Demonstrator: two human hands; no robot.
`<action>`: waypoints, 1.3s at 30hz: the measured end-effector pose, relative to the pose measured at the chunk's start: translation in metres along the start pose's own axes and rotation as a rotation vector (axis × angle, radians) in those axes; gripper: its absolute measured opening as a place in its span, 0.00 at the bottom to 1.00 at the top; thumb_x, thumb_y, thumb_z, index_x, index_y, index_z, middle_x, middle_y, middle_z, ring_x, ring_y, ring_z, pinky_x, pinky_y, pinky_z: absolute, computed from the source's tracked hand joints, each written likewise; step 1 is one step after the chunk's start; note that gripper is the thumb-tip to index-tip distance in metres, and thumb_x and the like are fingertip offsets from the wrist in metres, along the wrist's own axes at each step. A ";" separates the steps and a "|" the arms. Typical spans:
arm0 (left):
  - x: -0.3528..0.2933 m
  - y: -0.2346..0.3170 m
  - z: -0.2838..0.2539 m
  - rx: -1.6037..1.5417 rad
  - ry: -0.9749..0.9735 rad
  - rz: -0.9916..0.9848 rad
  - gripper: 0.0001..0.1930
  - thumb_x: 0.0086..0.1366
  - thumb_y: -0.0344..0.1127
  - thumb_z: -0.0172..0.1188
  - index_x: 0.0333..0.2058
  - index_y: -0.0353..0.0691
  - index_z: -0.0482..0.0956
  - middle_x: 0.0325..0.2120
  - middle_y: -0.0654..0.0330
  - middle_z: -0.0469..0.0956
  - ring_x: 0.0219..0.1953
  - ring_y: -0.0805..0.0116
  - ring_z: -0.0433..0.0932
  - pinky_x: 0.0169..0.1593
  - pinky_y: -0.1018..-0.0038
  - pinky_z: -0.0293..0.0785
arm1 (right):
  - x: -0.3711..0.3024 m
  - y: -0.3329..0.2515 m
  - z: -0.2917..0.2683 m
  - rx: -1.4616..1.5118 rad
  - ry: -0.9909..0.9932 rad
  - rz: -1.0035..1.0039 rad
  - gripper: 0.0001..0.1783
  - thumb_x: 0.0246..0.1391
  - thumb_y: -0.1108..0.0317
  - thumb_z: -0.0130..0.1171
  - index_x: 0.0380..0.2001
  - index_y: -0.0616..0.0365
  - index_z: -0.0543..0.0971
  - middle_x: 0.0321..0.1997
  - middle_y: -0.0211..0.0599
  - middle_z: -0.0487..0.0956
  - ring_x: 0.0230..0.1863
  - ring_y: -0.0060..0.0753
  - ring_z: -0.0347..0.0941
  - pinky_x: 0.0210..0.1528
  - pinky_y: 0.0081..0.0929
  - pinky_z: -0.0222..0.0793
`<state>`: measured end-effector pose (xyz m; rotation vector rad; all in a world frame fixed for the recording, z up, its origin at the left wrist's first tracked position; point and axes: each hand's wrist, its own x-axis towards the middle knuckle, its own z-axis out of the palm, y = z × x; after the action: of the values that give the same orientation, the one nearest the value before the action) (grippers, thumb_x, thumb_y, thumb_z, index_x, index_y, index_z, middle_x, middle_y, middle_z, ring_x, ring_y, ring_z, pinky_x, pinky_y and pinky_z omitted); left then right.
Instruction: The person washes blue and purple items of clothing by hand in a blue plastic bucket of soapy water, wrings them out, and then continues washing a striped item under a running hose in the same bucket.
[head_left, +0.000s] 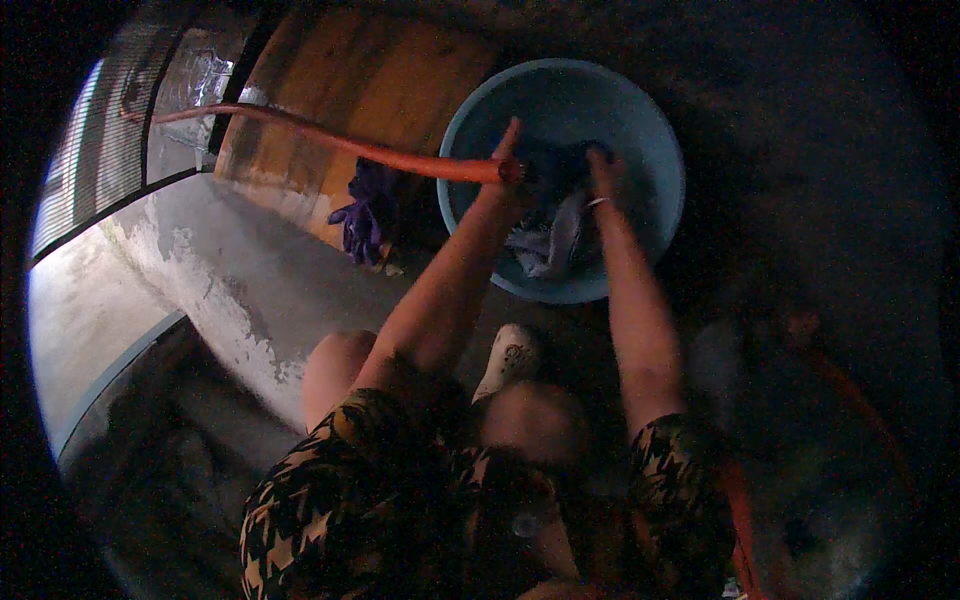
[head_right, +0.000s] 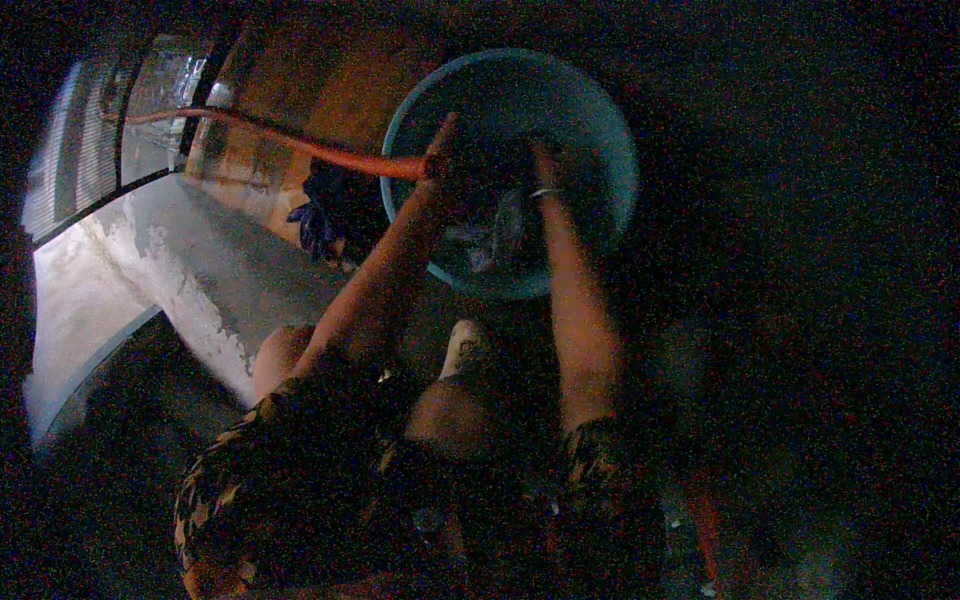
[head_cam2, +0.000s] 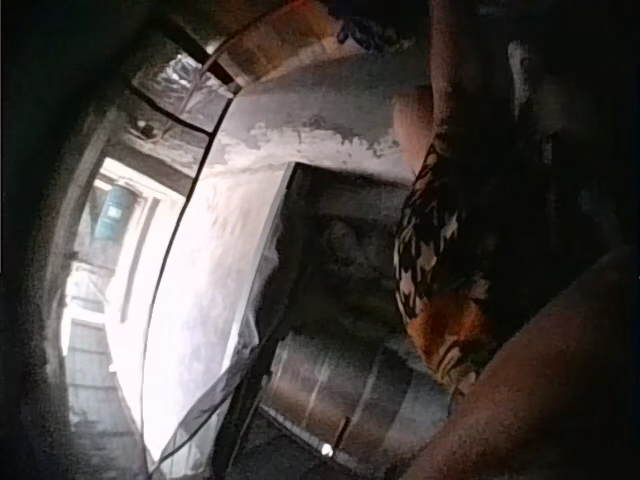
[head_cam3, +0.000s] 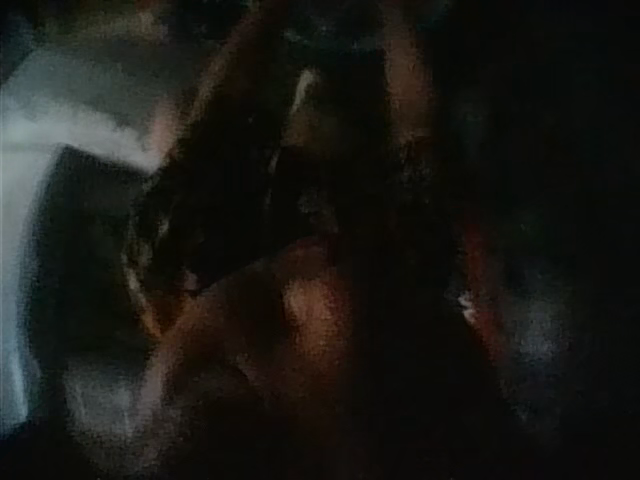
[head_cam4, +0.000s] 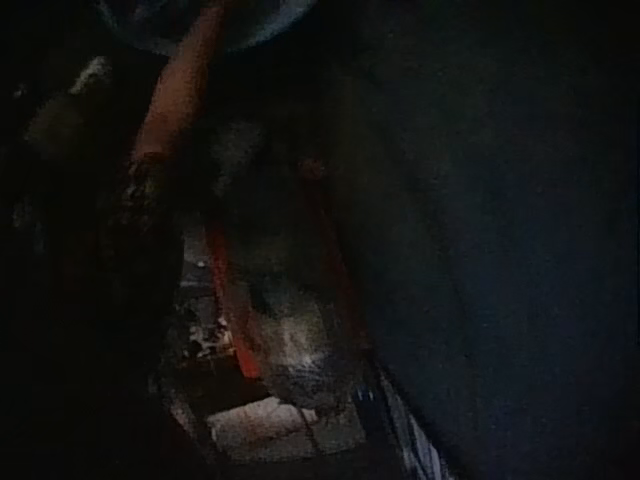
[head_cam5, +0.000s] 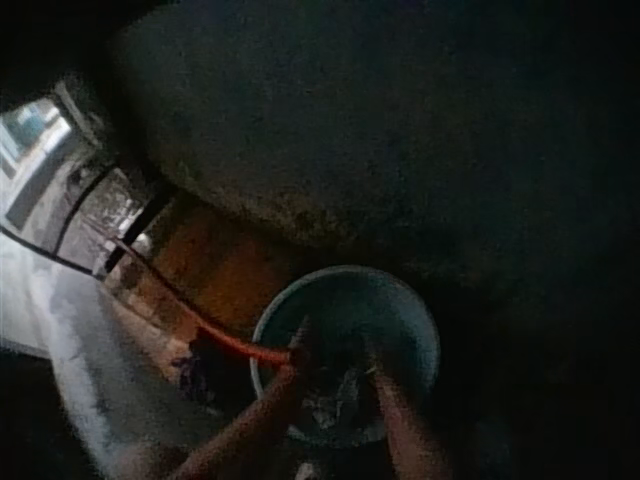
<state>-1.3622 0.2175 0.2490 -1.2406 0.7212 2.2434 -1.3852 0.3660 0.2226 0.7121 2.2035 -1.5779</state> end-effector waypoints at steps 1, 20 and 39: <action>-0.020 0.010 0.011 0.114 0.196 0.025 0.27 0.53 0.40 0.54 0.50 0.40 0.57 0.41 0.51 0.65 0.43 0.62 0.66 0.41 0.68 0.67 | 0.005 -0.006 -0.006 0.168 -0.009 0.066 0.33 0.39 0.47 0.56 0.45 0.59 0.67 0.43 0.52 0.69 0.47 0.49 0.64 0.47 0.39 0.59; 0.019 -0.051 -0.015 0.029 -0.080 0.068 0.21 0.53 0.48 0.52 0.42 0.42 0.65 0.36 0.57 0.69 0.35 0.63 0.69 0.42 0.69 0.64 | -0.047 -0.016 0.035 -0.195 0.036 -0.393 0.21 0.40 0.62 0.57 0.38 0.62 0.70 0.41 0.50 0.69 0.44 0.48 0.66 0.46 0.36 0.60; 0.022 -0.031 -0.085 0.533 0.349 0.534 0.28 0.53 0.40 0.52 0.52 0.41 0.55 0.45 0.51 0.66 0.48 0.56 0.65 0.53 0.66 0.56 | -0.054 0.043 0.038 -0.855 0.613 -0.758 0.27 0.47 0.54 0.48 0.48 0.58 0.62 0.53 0.51 0.60 0.53 0.47 0.57 0.50 0.37 0.57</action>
<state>-1.3013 0.1893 0.1849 -1.2682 1.8277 1.9939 -1.3173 0.3304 0.2061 0.0610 3.4817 -0.4359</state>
